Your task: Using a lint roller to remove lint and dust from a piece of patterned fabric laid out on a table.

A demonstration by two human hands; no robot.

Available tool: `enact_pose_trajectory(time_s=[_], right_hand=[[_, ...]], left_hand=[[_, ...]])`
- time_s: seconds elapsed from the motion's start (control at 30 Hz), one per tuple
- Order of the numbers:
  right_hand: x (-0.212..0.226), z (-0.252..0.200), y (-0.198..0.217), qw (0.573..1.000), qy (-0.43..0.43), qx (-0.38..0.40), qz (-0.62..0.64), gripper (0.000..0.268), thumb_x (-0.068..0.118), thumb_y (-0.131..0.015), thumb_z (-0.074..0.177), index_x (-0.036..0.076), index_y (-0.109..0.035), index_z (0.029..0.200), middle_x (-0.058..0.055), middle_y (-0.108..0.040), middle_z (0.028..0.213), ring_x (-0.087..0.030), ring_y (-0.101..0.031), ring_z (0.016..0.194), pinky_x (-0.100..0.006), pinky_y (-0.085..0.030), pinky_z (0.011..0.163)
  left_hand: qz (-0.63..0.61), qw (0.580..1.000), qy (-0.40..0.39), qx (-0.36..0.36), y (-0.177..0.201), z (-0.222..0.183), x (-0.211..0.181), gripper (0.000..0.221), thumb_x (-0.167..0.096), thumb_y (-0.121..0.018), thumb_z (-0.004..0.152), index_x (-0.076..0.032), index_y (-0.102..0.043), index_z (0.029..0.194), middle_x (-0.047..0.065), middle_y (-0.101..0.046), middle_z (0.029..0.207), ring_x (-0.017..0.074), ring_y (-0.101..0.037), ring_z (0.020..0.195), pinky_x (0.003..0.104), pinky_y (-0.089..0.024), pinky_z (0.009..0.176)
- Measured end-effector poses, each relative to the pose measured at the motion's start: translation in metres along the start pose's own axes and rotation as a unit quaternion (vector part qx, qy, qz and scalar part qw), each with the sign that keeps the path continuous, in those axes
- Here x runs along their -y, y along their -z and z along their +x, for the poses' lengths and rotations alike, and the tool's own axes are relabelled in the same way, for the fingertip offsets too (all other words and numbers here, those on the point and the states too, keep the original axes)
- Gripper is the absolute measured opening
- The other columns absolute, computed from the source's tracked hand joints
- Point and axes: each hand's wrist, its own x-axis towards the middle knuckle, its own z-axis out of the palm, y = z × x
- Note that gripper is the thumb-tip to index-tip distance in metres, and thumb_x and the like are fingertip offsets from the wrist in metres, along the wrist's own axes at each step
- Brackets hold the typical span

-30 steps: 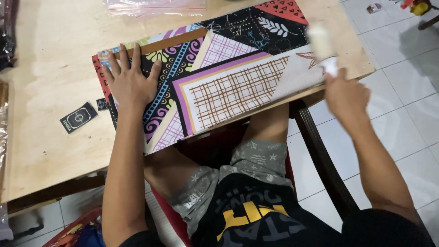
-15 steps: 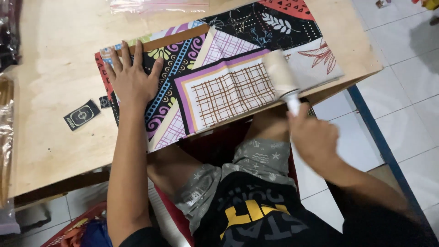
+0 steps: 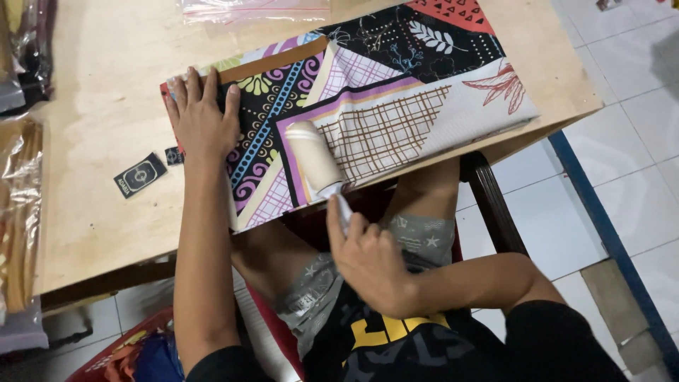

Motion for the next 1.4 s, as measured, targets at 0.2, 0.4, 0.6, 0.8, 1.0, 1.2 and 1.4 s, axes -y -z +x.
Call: enact_pose_trajectory(time_s=[0.2, 0.4, 0.6, 0.8, 1.0, 1.2, 1.4], right_hand=[[0.013, 0.005, -0.001, 0.994, 0.041, -0.102, 0.025, 0.050, 0.025, -0.053, 0.101, 0.009, -0.053, 0.149, 0.001, -0.052, 0.067, -0.007, -0.042, 0.042, -0.023, -0.036, 0.038], [-0.055, 0.022, -0.027, 0.999, 0.041, 0.013, -0.010, 0.066, 0.035, -0.049, 0.102, 0.014, -0.034, 0.163, 0.007, -0.057, 0.055, -0.006, -0.051, 0.036, -0.027, -0.042, 0.032], [-0.152, 0.023, -0.049, 0.926, -0.153, 0.316, 0.137, 0.074, 0.028, -0.027, 0.103, 0.009, -0.003, 0.171, -0.014, -0.078, 0.091, -0.041, -0.076, 0.078, -0.057, -0.054, 0.069], [-0.251, -0.022, -0.111, 0.868, -0.364, 0.288, 0.179, 0.051, 0.037, -0.027, 0.107, -0.003, -0.044, 0.134, -0.041, -0.070, 0.120, -0.063, -0.067, 0.109, -0.068, -0.045, 0.087], [-0.273, -0.026, -0.099, 0.892, -0.360, 0.188, 0.199, 0.060, 0.036, -0.029, 0.111, -0.011, -0.054, 0.139, -0.047, -0.069, 0.113, -0.066, -0.065, 0.099, -0.069, -0.048, 0.081], [-0.179, 0.054, -0.049, 0.801, -0.332, 0.120, 0.483, 0.050, 0.034, -0.030, 0.106, 0.005, -0.046, 0.143, -0.025, -0.065, 0.105, -0.040, -0.061, 0.086, -0.056, -0.042, 0.071], [-0.162, 0.100, -0.098, 0.864, -0.124, 0.081, 0.481, 0.049, 0.037, -0.034, 0.110, -0.002, -0.056, 0.129, -0.038, -0.070, 0.094, -0.058, -0.067, 0.098, -0.070, -0.047, 0.085]], left_hand=[[0.053, 0.997, 0.043, 0.045, 0.026, -0.007, 0.000, 0.071, -0.061, -0.024, 0.103, -0.025, -0.024, 0.165, 0.014, -0.013, 0.170, 0.0441, -0.004, 0.154, 0.060, -0.004, 0.122], [0.055, 0.993, 0.092, 0.054, 0.040, -0.020, 0.007, 0.073, -0.062, -0.017, 0.101, -0.028, -0.017, 0.165, 0.011, -0.009, 0.172, 0.0455, 0.005, 0.153, 0.061, 0.003, 0.122], [0.066, 0.991, 0.110, 0.045, 0.045, -0.020, 0.009, 0.066, -0.051, -0.019, 0.102, -0.028, -0.022, 0.164, 0.015, -0.009, 0.171, 0.0479, 0.008, 0.151, 0.065, 0.006, 0.120], [0.065, 0.995, 0.081, 0.011, 0.031, -0.016, 0.022, 0.065, -0.051, -0.018, 0.104, -0.026, -0.028, 0.163, 0.018, -0.015, 0.170, 0.0492, 0.007, 0.150, 0.065, 0.006, 0.119], [0.257, 0.962, 0.027, -0.085, 0.016, -0.010, -0.011, 0.062, -0.042, -0.032, 0.110, -0.020, -0.025, 0.167, 0.013, -0.011, 0.172, 0.0499, 0.006, 0.150, 0.066, -0.001, 0.124], [-0.072, 0.989, 0.000, 0.129, 0.010, -0.058, -0.180, 0.083, -0.076, -0.015, 0.091, -0.007, -0.061, 0.088, 0.004, -0.062, 0.074, 0.0154, -0.067, 0.067, 0.029, -0.062, 0.056], [-0.228, 0.967, -0.011, 0.114, -0.098, -0.012, -0.198, 0.091, -0.077, -0.036, 0.083, 0.006, -0.069, 0.102, 0.029, -0.074, 0.096, 0.0514, -0.073, 0.098, 0.060, -0.059, 0.080]])
